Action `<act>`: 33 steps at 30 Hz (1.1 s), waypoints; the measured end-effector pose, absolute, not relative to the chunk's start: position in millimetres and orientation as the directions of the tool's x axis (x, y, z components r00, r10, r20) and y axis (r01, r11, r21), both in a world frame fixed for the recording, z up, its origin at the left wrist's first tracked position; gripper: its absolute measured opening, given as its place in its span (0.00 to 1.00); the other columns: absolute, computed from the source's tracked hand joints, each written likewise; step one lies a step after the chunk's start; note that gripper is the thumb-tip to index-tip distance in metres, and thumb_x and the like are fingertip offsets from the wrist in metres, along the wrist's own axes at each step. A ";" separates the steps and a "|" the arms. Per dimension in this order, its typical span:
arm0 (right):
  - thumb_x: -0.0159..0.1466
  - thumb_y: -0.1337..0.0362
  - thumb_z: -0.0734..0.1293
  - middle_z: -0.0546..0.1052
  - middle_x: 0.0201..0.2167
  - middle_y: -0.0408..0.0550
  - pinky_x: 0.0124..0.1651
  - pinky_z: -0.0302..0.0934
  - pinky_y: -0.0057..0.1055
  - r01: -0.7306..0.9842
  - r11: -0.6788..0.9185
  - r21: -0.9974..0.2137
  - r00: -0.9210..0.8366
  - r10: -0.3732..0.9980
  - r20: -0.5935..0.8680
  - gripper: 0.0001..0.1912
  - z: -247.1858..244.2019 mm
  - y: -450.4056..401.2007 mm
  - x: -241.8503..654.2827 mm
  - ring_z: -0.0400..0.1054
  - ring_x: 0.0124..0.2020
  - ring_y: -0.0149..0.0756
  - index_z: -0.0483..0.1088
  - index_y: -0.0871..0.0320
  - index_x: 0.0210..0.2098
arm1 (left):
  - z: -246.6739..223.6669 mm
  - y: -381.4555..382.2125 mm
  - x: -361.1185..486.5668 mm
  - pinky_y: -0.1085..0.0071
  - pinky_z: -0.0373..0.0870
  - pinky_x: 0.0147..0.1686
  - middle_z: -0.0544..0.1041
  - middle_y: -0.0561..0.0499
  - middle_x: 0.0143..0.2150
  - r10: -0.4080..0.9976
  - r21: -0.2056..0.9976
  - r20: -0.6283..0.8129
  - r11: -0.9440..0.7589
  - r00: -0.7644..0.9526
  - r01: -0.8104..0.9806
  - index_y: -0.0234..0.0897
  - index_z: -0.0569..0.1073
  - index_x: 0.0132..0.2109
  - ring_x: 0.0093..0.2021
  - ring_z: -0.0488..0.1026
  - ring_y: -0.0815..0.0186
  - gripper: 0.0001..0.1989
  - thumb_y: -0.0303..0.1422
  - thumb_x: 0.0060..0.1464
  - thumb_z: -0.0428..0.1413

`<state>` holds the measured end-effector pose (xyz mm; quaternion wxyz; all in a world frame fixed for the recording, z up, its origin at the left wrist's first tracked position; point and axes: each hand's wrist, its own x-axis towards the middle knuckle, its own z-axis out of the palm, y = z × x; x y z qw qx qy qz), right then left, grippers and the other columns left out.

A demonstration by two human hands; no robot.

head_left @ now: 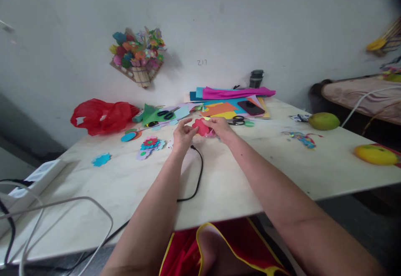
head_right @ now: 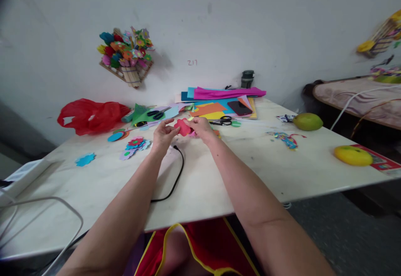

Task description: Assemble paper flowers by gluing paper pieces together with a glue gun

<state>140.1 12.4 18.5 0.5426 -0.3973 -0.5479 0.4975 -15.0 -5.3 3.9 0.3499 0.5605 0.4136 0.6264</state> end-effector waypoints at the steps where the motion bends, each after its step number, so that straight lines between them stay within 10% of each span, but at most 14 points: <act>1: 0.47 0.49 0.73 0.68 0.15 0.40 0.18 0.55 0.24 -0.127 0.186 -0.974 -0.106 0.974 0.200 0.20 17.3 13.5 140.4 0.60 0.16 0.26 0.68 0.59 0.20 | 2.9 -4.5 -15.3 0.74 0.62 0.27 0.73 0.55 0.21 0.898 0.904 0.427 -0.425 -0.107 0.038 0.34 0.71 0.47 0.22 0.67 0.71 0.28 0.38 0.38 0.65; 21: 0.46 0.63 0.68 0.69 0.16 0.40 0.19 0.55 0.24 -0.271 0.004 -0.963 -0.130 0.991 0.041 0.06 17.2 17.6 145.3 0.61 0.17 0.28 0.67 0.59 0.22 | 11.6 -13.5 -12.0 0.72 0.69 0.31 0.70 0.57 0.23 0.920 0.920 0.382 -0.369 0.086 -0.132 0.32 0.73 0.40 0.24 0.69 0.73 0.23 0.36 0.35 0.67; 33: 0.57 0.59 0.62 0.62 0.16 0.39 0.28 0.50 0.28 0.423 0.461 -0.780 0.063 0.844 0.533 0.14 9.7 25.4 137.2 0.55 0.21 0.30 0.59 0.56 0.17 | 11.7 -15.9 -12.9 0.73 0.68 0.30 0.69 0.59 0.21 0.936 0.943 0.332 -0.326 0.114 -0.068 0.31 0.73 0.48 0.23 0.68 0.74 0.30 0.36 0.35 0.68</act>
